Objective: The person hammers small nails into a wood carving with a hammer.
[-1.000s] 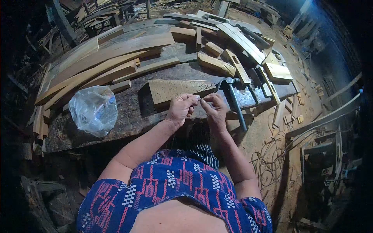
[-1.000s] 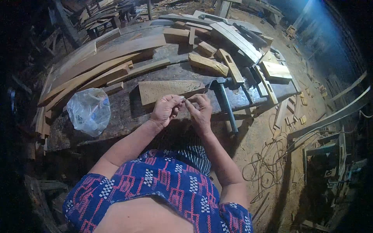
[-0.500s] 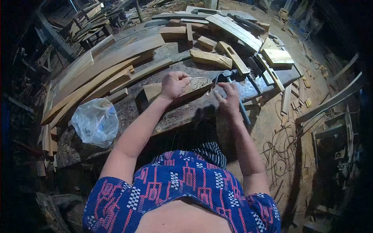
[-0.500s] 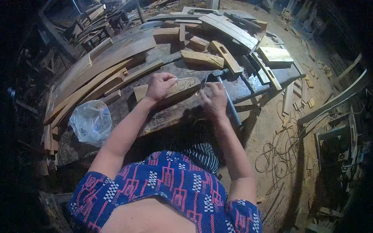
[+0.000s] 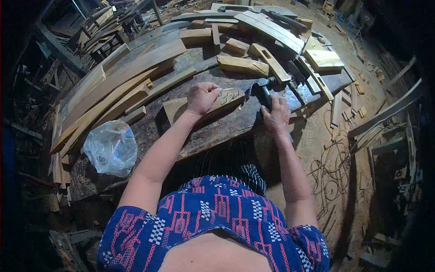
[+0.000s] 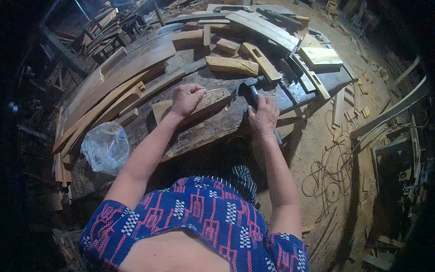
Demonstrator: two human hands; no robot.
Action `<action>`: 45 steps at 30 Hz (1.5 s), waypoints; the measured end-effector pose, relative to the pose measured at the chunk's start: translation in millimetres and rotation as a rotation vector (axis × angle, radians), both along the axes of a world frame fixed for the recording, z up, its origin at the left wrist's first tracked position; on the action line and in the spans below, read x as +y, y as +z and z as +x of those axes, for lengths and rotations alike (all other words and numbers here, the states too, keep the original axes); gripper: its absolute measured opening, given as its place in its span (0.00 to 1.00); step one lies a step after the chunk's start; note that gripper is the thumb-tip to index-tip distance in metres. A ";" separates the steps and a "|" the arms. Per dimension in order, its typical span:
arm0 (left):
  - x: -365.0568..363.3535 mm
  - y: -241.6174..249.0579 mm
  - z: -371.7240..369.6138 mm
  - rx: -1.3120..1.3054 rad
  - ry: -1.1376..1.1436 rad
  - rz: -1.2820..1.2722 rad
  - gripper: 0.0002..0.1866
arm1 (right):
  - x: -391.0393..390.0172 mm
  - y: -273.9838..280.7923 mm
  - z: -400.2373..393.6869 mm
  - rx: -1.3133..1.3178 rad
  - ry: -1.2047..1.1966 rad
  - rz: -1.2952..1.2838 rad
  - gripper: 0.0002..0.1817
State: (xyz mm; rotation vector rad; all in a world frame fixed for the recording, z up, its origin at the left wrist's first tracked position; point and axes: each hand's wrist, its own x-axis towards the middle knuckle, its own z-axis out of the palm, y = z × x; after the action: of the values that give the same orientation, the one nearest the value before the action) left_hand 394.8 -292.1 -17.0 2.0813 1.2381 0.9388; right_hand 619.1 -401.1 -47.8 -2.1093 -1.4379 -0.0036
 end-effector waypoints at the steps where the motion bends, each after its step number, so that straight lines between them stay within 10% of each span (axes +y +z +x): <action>1: -0.1 -1.2 0.0 -0.011 0.001 0.009 0.09 | -0.2 0.0 0.0 -0.007 -0.007 0.000 0.25; 14: -6.2 -0.8 3.9 -0.014 0.035 -0.008 0.11 | 26.5 -8.2 31.1 -0.029 -0.023 0.033 0.18; 20: -5.2 -0.1 6.0 0.033 0.042 0.016 0.12 | 1.7 67.8 10.0 1.018 0.317 0.073 0.12; 23: -4.9 -2.5 3.0 0.022 0.017 -0.013 0.13 | -2.6 93.3 -12.5 1.117 0.516 0.136 0.10; 30: -4.3 -3.0 3.8 0.076 -0.005 0.138 0.09 | 2.4 89.7 -38.2 1.002 0.531 0.000 0.26; 45: -3.9 -13.3 0.4 0.179 -0.044 0.300 0.08 | 13.2 114.5 -47.3 0.985 0.484 -0.087 0.27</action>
State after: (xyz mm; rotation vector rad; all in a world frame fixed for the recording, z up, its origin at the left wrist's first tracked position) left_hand 395.1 -296.0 -30.2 2.4629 1.1928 0.9856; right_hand 571.8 -388.0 66.7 -1.3808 -1.2404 1.1234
